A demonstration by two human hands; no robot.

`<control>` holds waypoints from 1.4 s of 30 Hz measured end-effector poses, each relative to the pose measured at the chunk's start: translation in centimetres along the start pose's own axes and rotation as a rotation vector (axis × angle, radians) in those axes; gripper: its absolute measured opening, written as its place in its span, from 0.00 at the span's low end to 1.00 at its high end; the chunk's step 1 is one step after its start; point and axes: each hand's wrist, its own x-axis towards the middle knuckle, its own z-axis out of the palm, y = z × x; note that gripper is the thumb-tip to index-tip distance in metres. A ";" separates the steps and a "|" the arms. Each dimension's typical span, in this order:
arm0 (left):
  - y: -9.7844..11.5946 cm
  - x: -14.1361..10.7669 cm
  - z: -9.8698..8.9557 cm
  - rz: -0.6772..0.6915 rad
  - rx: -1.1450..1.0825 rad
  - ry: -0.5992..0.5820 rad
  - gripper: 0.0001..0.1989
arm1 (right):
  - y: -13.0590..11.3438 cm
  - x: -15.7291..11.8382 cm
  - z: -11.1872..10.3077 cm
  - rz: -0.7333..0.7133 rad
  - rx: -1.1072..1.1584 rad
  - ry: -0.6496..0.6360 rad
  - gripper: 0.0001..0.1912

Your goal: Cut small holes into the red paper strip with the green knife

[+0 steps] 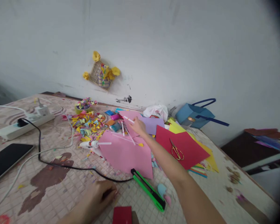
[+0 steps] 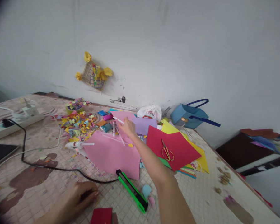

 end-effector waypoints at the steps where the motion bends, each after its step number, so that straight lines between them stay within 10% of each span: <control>1: 0.0 0.0 0.0 -0.001 0.001 -0.004 0.16 | -1.2 0.5 0.3 -0.008 -0.003 0.014 0.18; 7: -0.3 -0.2 0.0 0.000 0.005 -0.012 0.14 | -3.1 3.4 -2.0 -0.042 -0.060 0.081 0.16; 14: -0.2 -0.4 -0.1 0.025 -0.014 -0.020 0.15 | 3.1 3.6 -13.5 -0.160 -0.163 0.407 0.15; 17: 0.0 -0.4 -0.1 0.029 -0.019 -0.021 0.16 | 6.3 0.8 -15.2 -0.266 -0.206 0.423 0.20; 26: -0.2 -0.2 -0.2 0.002 0.017 -0.004 0.15 | 15.1 -6.6 -3.3 -0.225 -0.242 -0.007 0.15; 30: -0.1 -0.1 -0.3 -0.003 0.026 -0.011 0.15 | 17.1 -7.3 -2.0 -0.092 -0.205 -0.062 0.16; 42: 0.2 -0.2 -0.5 0.009 0.012 -0.049 0.13 | 7.9 -3.8 1.2 -0.292 -0.008 -0.191 0.16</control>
